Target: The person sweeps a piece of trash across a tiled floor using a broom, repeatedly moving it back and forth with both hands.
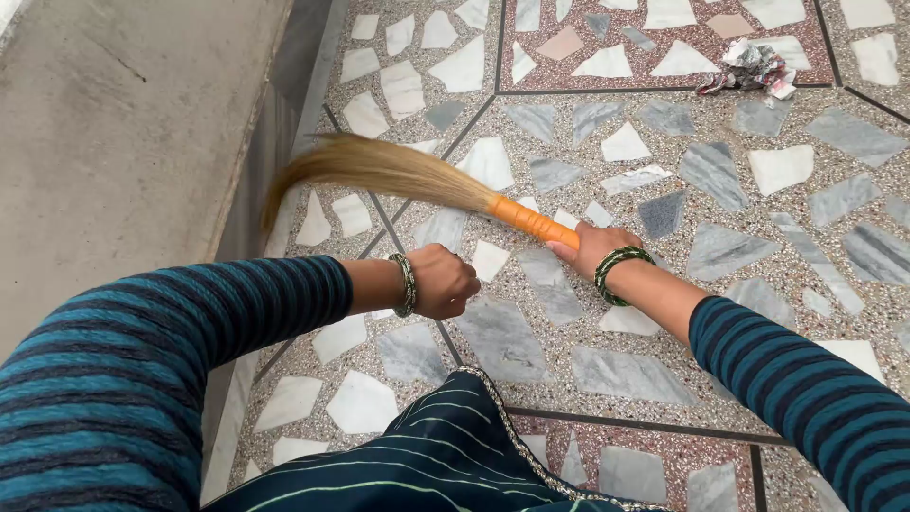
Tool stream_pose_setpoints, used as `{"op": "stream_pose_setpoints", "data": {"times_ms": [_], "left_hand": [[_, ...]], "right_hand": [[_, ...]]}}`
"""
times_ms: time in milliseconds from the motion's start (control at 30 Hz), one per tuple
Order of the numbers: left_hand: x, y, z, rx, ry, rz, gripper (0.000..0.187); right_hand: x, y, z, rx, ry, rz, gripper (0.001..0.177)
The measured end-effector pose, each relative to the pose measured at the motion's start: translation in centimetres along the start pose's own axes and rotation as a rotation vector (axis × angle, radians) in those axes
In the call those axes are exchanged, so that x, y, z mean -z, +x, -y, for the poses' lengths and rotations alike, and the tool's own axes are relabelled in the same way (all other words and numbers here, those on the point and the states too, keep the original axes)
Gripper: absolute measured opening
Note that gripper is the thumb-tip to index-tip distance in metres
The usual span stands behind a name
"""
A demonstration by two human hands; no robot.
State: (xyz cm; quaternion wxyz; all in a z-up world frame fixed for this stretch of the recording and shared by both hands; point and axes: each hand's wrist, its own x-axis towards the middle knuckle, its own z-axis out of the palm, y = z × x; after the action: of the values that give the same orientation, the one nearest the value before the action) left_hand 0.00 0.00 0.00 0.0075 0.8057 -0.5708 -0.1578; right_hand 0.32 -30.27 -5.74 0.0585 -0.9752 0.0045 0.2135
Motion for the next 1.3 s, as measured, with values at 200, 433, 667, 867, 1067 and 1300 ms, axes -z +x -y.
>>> {"op": "stream_pose_setpoints", "data": {"times_ms": [200, 433, 667, 867, 1067, 1300], "left_hand": [[-1.5, 0.2, 1.4, 0.447, 0.088, 0.335, 0.026], [-3.6, 2.3, 1.2, 0.514, 0.187, 0.488, 0.028], [-1.3, 4.6, -2.4, 0.412, 0.157, 0.479, 0.026], [-0.7, 6.3, -1.4, 0.377, 0.203, 0.444, 0.026], [0.2, 5.2, -0.9, 0.409, 0.223, 0.452, 0.029], [1.8, 4.8, -0.7, 0.467, 0.215, 0.436, 0.031]], "right_hand": [[-1.3, -4.9, 3.0, -0.031, 0.236, -0.044, 0.062], [-2.7, -10.7, 6.8, 0.166, 0.125, 0.174, 0.056], [-1.2, -7.4, 4.7, 0.106, 0.096, 0.153, 0.053], [1.0, -4.7, -1.7, -0.128, 0.223, 0.09, 0.06], [-2.2, -5.7, -10.9, -0.308, 0.269, -0.003, 0.065], [-3.6, -10.0, -19.8, -0.458, 0.28, -0.087, 0.07]]}}
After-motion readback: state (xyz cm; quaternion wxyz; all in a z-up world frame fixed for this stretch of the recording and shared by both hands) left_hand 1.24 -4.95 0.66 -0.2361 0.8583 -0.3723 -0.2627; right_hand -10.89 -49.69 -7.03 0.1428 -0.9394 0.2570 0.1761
